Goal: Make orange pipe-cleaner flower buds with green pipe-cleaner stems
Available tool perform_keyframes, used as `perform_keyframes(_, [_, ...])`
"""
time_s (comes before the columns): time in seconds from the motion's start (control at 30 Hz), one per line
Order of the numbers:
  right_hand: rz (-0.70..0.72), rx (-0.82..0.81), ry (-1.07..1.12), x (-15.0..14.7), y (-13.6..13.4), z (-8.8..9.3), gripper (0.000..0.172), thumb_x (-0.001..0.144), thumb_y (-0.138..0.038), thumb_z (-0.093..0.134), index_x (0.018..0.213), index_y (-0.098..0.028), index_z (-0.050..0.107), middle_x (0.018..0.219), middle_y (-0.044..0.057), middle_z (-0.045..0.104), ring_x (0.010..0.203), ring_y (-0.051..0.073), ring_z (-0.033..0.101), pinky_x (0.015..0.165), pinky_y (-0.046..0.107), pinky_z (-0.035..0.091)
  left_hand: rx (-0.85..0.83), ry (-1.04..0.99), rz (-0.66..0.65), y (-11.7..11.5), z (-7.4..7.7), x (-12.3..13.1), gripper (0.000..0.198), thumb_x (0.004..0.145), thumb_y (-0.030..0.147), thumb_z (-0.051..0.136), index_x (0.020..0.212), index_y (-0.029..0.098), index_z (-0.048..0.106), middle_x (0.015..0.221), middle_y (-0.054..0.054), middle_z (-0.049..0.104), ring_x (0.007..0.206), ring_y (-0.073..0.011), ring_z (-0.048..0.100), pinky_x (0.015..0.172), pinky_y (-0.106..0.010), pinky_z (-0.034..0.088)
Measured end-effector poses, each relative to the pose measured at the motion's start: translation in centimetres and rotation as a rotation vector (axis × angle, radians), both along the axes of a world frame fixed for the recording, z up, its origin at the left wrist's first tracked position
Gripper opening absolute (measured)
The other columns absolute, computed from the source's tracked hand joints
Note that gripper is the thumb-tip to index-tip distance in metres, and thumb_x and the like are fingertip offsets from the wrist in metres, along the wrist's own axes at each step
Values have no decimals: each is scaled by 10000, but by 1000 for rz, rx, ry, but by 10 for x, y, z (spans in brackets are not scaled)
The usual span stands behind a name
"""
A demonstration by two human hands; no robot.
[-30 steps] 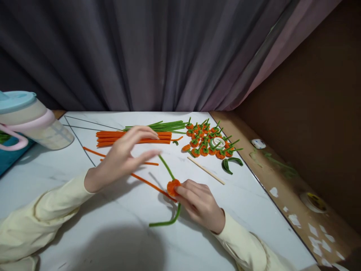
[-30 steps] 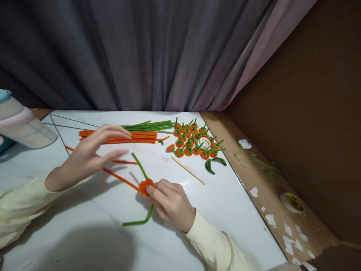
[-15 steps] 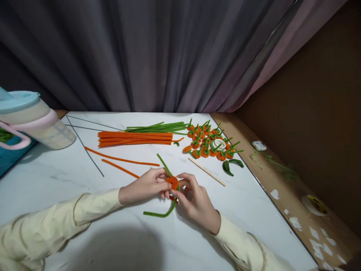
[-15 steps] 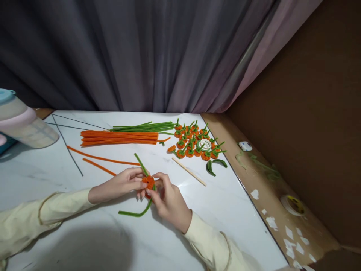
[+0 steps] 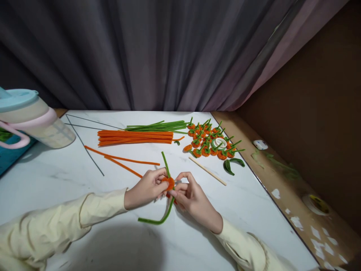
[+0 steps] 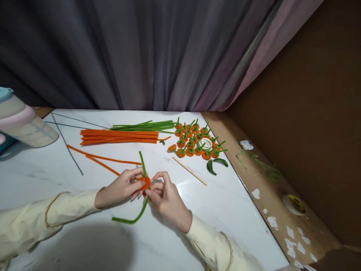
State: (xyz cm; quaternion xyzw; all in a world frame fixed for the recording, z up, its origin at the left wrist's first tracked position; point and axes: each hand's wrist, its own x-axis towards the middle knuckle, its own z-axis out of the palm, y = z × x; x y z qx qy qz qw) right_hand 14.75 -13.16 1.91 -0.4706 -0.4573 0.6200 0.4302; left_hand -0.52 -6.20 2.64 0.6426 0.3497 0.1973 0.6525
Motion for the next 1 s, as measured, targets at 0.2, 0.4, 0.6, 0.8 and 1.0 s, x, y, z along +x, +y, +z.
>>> perform_keyframes(0.2, [35,-112,166,1,5,5,364,755,-421,681,851,-206,403,567,-85,534,387,51,396,437,200,324,-65,-78,37,0,-3,-1,125,766,211,522,696,176,426,453,99,433,334,-32,363,350,-143,266])
perform_keyframes(0.4, [64,-112,138,3,6,11,347,761,-469,664,755,-145,542,542,-29,589,405,53,402,477,221,331,-134,-126,44,0,-6,1,130,775,258,526,731,166,446,484,89,458,330,-30,387,345,-143,259])
perform_keyframes(0.6, [41,-103,139,4,5,14,335,741,-450,692,715,-149,548,548,-22,609,410,59,411,476,228,320,-129,-117,82,-1,-4,2,129,768,243,518,711,173,426,467,97,436,335,-31,374,350,-142,241])
perform_keyframes(0.8, [35,-106,109,4,3,12,325,740,-436,696,715,-146,550,571,-9,626,378,48,404,426,207,311,-151,-108,81,-1,-5,2,131,748,256,514,700,180,419,454,92,442,330,-36,354,349,-150,230])
perform_keyframes(1.0, [151,-31,-43,11,4,4,273,832,-423,586,836,-156,528,712,38,669,422,81,493,444,228,414,-146,-35,-93,12,5,-2,86,713,218,507,675,175,445,440,84,422,377,-49,324,384,-167,209])
